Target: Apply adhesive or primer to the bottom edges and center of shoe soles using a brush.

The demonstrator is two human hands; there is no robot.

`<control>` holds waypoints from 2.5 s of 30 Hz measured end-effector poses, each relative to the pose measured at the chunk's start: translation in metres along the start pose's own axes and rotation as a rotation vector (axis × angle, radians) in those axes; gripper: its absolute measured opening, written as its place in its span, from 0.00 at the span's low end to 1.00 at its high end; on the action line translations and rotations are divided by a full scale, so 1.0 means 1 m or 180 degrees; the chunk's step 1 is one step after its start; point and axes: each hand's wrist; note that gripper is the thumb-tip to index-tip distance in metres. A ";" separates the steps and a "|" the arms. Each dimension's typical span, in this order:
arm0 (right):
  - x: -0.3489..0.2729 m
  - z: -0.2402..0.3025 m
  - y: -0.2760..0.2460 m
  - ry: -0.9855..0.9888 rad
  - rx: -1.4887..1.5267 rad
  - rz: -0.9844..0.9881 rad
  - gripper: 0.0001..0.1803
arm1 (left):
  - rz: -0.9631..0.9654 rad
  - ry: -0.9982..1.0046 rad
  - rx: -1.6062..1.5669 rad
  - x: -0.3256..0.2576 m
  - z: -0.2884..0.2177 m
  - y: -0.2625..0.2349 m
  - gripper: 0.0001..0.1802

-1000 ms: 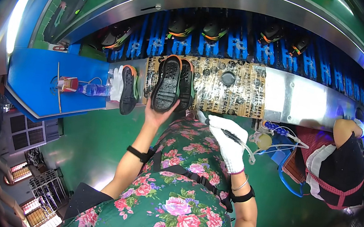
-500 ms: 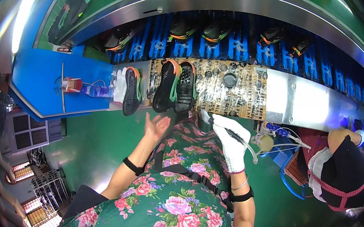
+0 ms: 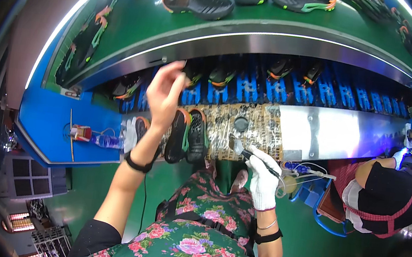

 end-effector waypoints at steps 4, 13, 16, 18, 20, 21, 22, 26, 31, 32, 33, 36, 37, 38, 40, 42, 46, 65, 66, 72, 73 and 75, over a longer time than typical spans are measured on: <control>0.003 0.001 0.006 -0.0032 0.0217 -0.0024 0.15 | 0.0065 0.1212 0.1100 0.109 0.018 0.097 0.31; -0.003 0.015 0.004 -0.0372 -0.0142 -0.0237 0.15 | -0.0413 0.0463 0.0739 0.123 0.019 0.038 0.10; 0.001 0.034 -0.001 -0.0318 0.0040 -0.0189 0.16 | -0.0841 0.0857 0.0004 0.088 -0.007 -0.039 0.20; 0.003 0.050 0.001 -0.0228 0.0322 -0.0007 0.16 | -0.1469 0.1836 0.1576 0.070 -0.025 -0.085 0.18; 0.001 0.066 0.008 -0.0202 0.0609 0.0174 0.16 | -0.2025 0.1032 0.0719 0.060 -0.036 -0.113 0.16; -0.001 0.075 0.014 -0.0310 0.0468 0.0217 0.16 | -0.1957 0.0554 0.0208 0.054 -0.041 -0.123 0.16; -0.005 0.083 0.021 -0.0239 0.0812 0.0485 0.16 | -0.1916 -0.0086 -0.0483 0.048 -0.044 -0.130 0.15; -0.036 0.099 0.055 -0.0414 0.0210 0.0812 0.16 | -0.0312 -0.1722 0.0098 -0.003 -0.028 -0.112 0.08; -0.062 0.092 0.084 -0.0648 -0.0856 0.1310 0.14 | 0.0957 -0.3665 -0.0712 -0.104 0.012 -0.056 0.18; -0.063 0.091 0.085 -0.0408 -0.0738 0.1346 0.15 | 0.1000 -0.3788 -0.0639 -0.116 0.017 -0.050 0.29; -0.064 0.089 0.085 -0.0283 -0.0533 0.1251 0.14 | 0.0991 -0.3872 -0.1112 -0.132 0.016 -0.047 0.39; -0.064 0.086 0.081 -0.1108 -0.1180 0.1297 0.13 | 0.1289 -0.4522 -0.2735 -0.181 0.004 -0.042 0.65; -0.064 0.086 0.079 -0.0577 -0.0989 0.1124 0.13 | 0.1796 -0.4597 -0.3218 -0.197 -0.002 -0.038 0.70; -0.064 0.086 0.077 -0.0319 -0.0864 0.0988 0.14 | 0.1787 -0.4623 -0.3595 -0.212 -0.009 -0.035 0.70; -0.065 0.088 0.075 -0.0547 -0.1148 0.0933 0.14 | 0.1426 -0.4881 -0.4192 -0.222 -0.012 -0.029 0.71; -0.066 0.090 0.075 -0.0508 -0.1244 0.0850 0.15 | 0.1312 -0.4704 -0.4074 -0.221 -0.013 -0.019 0.70; -0.063 0.099 0.085 -0.2087 -0.1827 0.1210 0.15 | 0.0757 -0.4646 -0.4426 -0.203 -0.025 0.000 0.65; -0.051 0.112 0.126 -0.3776 -0.2491 0.1442 0.14 | 0.0388 -0.4025 -0.2007 -0.154 -0.062 0.026 0.65; -0.049 0.111 0.127 -0.3896 -0.2614 0.1407 0.15 | 0.0512 -0.3915 -0.2276 -0.152 -0.062 0.024 0.65; -0.047 0.103 0.139 -0.3354 -0.2110 0.2167 0.19 | 0.0634 -0.3873 -0.2026 -0.132 -0.053 0.009 0.67; -0.046 0.101 0.142 -0.3212 -0.1875 0.1798 0.15 | 0.0561 -0.3942 -0.2013 -0.131 -0.051 0.009 0.66; -0.046 0.101 0.143 -0.3632 -0.2173 0.1480 0.17 | 0.0340 -0.3823 -0.2174 -0.130 -0.048 0.010 0.65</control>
Point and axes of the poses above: each hand's wrist, its own x-axis towards the middle knuckle, its own y-axis out of the palm, z = x × y, and after that the axes turned 13 degrees about -z, right-handed
